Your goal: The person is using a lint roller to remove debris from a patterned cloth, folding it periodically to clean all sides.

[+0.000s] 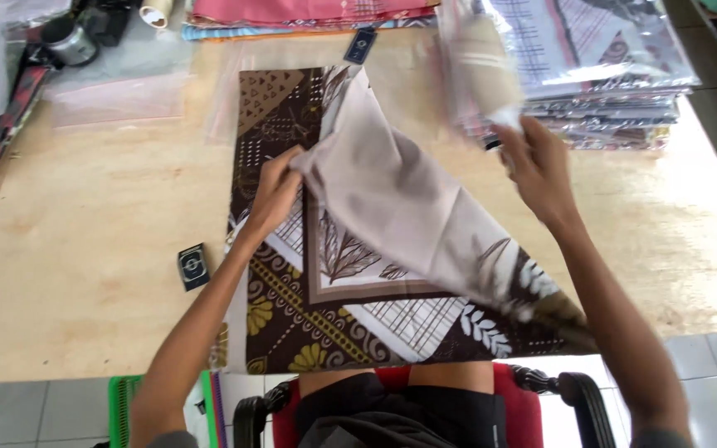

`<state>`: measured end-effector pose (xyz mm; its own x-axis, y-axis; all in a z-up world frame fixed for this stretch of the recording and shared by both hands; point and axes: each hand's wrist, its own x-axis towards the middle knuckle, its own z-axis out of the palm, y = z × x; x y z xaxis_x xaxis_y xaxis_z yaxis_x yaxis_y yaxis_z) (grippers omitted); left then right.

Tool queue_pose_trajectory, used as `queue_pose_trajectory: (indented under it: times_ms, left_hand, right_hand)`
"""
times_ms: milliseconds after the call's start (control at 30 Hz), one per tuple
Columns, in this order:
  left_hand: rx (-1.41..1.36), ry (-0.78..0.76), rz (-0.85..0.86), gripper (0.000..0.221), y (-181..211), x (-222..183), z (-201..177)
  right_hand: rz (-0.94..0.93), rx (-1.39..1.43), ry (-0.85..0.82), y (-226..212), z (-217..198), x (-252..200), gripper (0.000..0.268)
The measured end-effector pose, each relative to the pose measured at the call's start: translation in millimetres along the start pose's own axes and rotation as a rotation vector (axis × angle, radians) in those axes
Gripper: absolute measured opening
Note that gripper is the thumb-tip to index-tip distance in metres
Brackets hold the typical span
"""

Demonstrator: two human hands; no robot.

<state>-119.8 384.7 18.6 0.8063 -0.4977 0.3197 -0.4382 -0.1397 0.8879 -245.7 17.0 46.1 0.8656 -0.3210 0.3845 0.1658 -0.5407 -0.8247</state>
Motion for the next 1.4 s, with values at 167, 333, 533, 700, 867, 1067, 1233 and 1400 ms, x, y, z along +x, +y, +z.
queue_pose_trajectory:
  times_ms: [167, 333, 533, 700, 867, 1067, 1233, 1400]
  left_hand:
    - [-0.06, 0.059, -0.045, 0.018, -32, -22, -14]
    - [-0.01, 0.048, -0.031, 0.021, -26, -23, -11]
    - [-0.088, -0.039, -0.009, 0.033, -16, -26, -14]
    - [-0.207, -0.087, 0.113, 0.043, -10, -32, -3]
    - [-0.171, -0.018, 0.187, 0.045, -7, -30, -2]
    - [-0.161, 0.002, 0.198, 0.061, 7, -31, 2]
    - [-0.123, -0.017, 0.199, 0.062, 17, -34, 9]
    - [-0.157, -0.01, 0.156, 0.046, 16, -36, 11]
  right_hand:
    - [-0.197, -0.37, 0.035, 46, 108, 79, 0.028]
    - [0.066, -0.786, -0.047, 51, 171, 98, 0.024]
    - [-0.335, -1.01, 0.15, -9, 164, 50, 0.054]
    - [-0.429, -0.21, -0.347, -82, 157, -37, 0.042]
    - [-0.355, 0.039, -0.517, -78, 181, -34, 0.015]
    - [-0.346, 0.191, -0.472, -88, 189, -29, 0.015]
    - [-0.313, 0.23, -0.417, -104, 183, -25, 0.013]
    - [-0.224, 0.247, -0.371, -84, 194, -21, 0.02]
